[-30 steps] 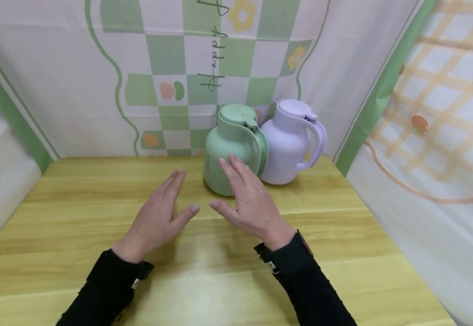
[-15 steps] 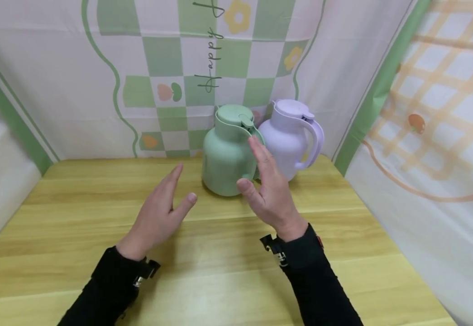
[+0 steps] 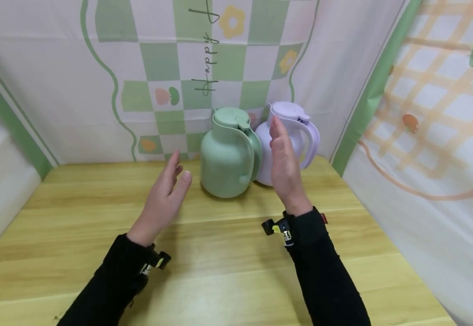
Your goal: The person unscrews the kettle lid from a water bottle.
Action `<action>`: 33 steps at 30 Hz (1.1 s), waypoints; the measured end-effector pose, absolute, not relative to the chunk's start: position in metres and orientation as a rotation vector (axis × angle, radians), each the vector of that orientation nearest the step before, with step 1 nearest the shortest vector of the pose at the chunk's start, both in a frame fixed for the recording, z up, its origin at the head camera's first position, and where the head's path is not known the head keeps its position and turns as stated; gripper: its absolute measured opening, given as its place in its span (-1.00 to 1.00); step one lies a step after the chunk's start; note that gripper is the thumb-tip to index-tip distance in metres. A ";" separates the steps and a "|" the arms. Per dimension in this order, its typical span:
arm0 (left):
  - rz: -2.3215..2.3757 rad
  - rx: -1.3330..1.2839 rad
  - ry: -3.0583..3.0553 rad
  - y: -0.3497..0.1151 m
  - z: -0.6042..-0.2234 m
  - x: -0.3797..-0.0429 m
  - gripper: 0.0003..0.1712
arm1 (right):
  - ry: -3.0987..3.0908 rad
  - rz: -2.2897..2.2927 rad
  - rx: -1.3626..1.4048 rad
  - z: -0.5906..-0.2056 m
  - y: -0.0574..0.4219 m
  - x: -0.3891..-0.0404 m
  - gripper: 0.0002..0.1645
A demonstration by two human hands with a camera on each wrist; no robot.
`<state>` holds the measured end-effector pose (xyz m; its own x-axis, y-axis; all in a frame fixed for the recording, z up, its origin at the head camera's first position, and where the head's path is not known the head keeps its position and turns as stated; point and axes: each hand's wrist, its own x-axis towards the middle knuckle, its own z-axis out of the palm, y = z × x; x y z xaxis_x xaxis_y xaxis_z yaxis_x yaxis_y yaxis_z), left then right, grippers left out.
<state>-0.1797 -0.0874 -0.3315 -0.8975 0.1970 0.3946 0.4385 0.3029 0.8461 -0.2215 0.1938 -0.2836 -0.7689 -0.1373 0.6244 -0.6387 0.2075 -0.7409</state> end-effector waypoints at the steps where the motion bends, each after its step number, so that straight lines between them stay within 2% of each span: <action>1: -1.662 -0.588 -2.339 -0.086 -0.330 -0.182 -0.19 | -2.052 1.628 0.708 -0.283 0.195 -0.224 -0.04; 6: -1.760 -0.577 -2.306 -0.080 -0.327 -0.192 -0.18 | -2.055 1.813 0.605 -0.284 0.197 -0.235 -0.12; 24: -1.979 -0.359 -2.349 -0.055 -0.327 -0.219 0.07 | -2.119 2.066 0.392 -0.304 0.194 -0.261 -0.01; 33: -1.998 -0.311 -2.355 -0.047 -0.334 -0.231 0.06 | -2.136 2.058 0.387 -0.307 0.193 -0.268 0.00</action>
